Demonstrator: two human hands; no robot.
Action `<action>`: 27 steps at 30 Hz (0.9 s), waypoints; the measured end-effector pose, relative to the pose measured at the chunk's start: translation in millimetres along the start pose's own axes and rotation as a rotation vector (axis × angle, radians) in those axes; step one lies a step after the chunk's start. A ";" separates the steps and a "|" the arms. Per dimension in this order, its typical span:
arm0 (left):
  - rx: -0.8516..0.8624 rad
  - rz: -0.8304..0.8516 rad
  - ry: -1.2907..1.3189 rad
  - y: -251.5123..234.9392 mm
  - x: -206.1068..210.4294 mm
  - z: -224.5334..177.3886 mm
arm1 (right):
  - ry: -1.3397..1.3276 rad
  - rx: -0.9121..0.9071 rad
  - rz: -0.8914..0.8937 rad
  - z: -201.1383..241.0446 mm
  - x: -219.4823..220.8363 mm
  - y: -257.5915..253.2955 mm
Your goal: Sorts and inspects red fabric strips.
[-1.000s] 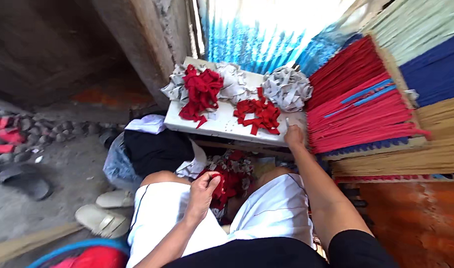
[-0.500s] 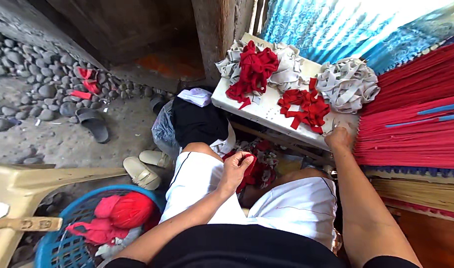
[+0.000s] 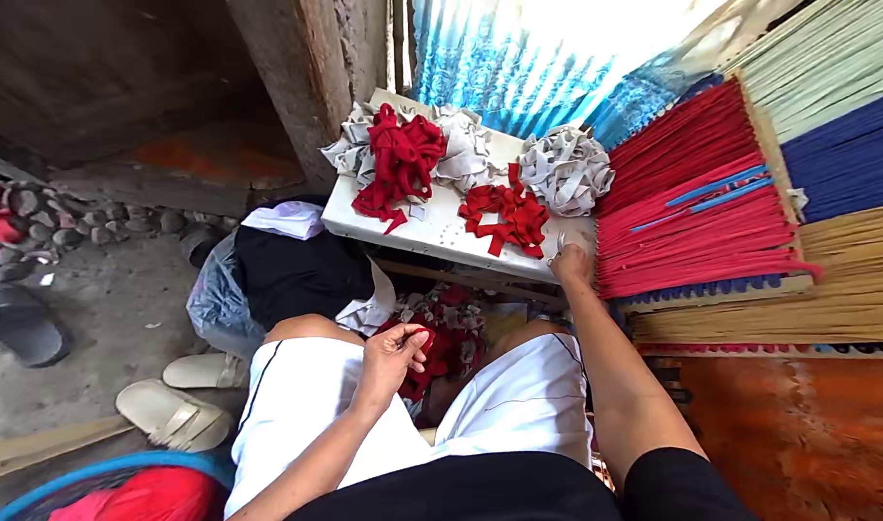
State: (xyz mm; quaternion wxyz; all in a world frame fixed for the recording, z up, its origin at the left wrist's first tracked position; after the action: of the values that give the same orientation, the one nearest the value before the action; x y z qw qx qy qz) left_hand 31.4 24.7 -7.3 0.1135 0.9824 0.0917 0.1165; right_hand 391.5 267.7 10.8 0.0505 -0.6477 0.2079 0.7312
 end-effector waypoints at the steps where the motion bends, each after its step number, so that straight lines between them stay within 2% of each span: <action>1: -0.031 0.001 0.054 -1.0 0.4 2.6 | -0.009 0.001 0.000 -0.8 0.7 -0.4; 6: -0.162 0.012 0.247 -1.3 3.9 6.0 | 0.035 -0.006 0.048 3.6 -1.8 12.1; 19: -0.219 0.015 0.309 -0.2 3.2 0.2 | 0.151 -0.122 0.039 13.2 9.3 23.2; 23: -0.229 0.063 0.340 -0.9 5.0 1.8 | 0.081 -0.063 0.041 6.1 1.1 28.0; 27: -0.233 0.138 0.324 0.2 6.5 1.7 | -0.224 -0.056 0.147 -12.6 0.8 24.1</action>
State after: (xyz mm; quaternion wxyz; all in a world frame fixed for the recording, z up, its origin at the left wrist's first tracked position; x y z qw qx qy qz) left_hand 38.1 25.6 -7.5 0.2017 0.9350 0.0271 0.2904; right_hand 394.8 240.9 14.9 0.0016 -0.5464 0.2274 0.8061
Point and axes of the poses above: each hand's wrist, its own y-axis away from the middle knuckle, its own x-axis out of the palm, z = x × y, the point moved 7 cm from there along -y, towards the middle knuckle, and after that the axes turned 3 degrees about y, right-handed, at the moved point
